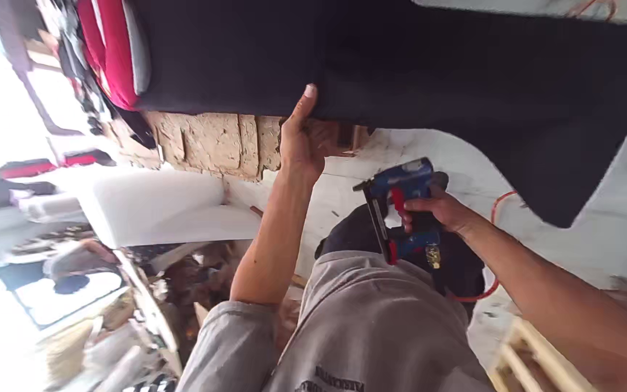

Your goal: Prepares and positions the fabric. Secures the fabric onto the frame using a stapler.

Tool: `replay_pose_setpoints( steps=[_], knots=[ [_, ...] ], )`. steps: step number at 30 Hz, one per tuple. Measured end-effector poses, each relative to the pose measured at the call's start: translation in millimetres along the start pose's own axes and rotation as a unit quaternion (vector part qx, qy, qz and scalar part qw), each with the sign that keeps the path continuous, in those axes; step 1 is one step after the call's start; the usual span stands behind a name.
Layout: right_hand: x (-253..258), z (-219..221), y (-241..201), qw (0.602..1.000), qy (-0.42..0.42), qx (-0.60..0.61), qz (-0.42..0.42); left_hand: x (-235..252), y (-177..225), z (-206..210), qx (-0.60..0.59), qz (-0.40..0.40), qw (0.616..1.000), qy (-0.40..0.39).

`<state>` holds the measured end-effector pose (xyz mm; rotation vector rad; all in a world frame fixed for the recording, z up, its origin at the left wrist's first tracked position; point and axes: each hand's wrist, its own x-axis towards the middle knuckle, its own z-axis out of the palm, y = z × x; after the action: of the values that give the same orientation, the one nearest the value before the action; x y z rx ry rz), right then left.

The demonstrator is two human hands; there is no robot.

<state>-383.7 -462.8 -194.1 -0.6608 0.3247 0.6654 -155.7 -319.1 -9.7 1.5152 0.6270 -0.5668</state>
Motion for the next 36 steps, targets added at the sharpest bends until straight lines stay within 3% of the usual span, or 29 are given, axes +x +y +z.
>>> replay_pose_setpoints(
  steps=[2, 4, 8, 12, 15, 21, 25, 32, 36],
  knots=[
    [22, 24, 15, 0.980, -0.062, 0.185, -0.043, 4, -4, 0, 0.001, 0.025, 1.000, -0.008],
    [51, 42, 32, 0.935, -0.149, 0.303, -0.111, 6, -12, 3, 0.020, 0.066, 0.997, -0.027],
    [100, 78, 47, 0.844, -0.248, 0.439, -0.181, 5, -23, 6, 0.035, 0.142, 0.985, -0.086],
    [136, 95, 37, 0.793, -0.281, 0.487, -0.232, 20, -28, 2, 0.042, 0.218, 0.961, -0.167],
    [160, 105, 29, 0.777, -0.298, 0.500, -0.240, 23, -33, 3, 0.070, 0.275, 0.948, -0.144],
    [188, 111, 22, 0.739, -0.341, 0.531, -0.238, 30, -28, -5, 0.067, 0.248, 0.950, -0.176],
    [190, 105, 18, 0.734, -0.356, 0.522, -0.250, 39, -25, -13, 0.063, 0.252, 0.940, -0.219],
    [197, 104, 16, 0.723, -0.382, 0.521, -0.247, 40, -29, -12, 0.093, 0.312, 0.925, -0.197],
    [198, 108, 16, 0.710, -0.383, 0.536, -0.249, 44, -24, -18, 0.108, 0.279, 0.931, -0.211]
  ],
)
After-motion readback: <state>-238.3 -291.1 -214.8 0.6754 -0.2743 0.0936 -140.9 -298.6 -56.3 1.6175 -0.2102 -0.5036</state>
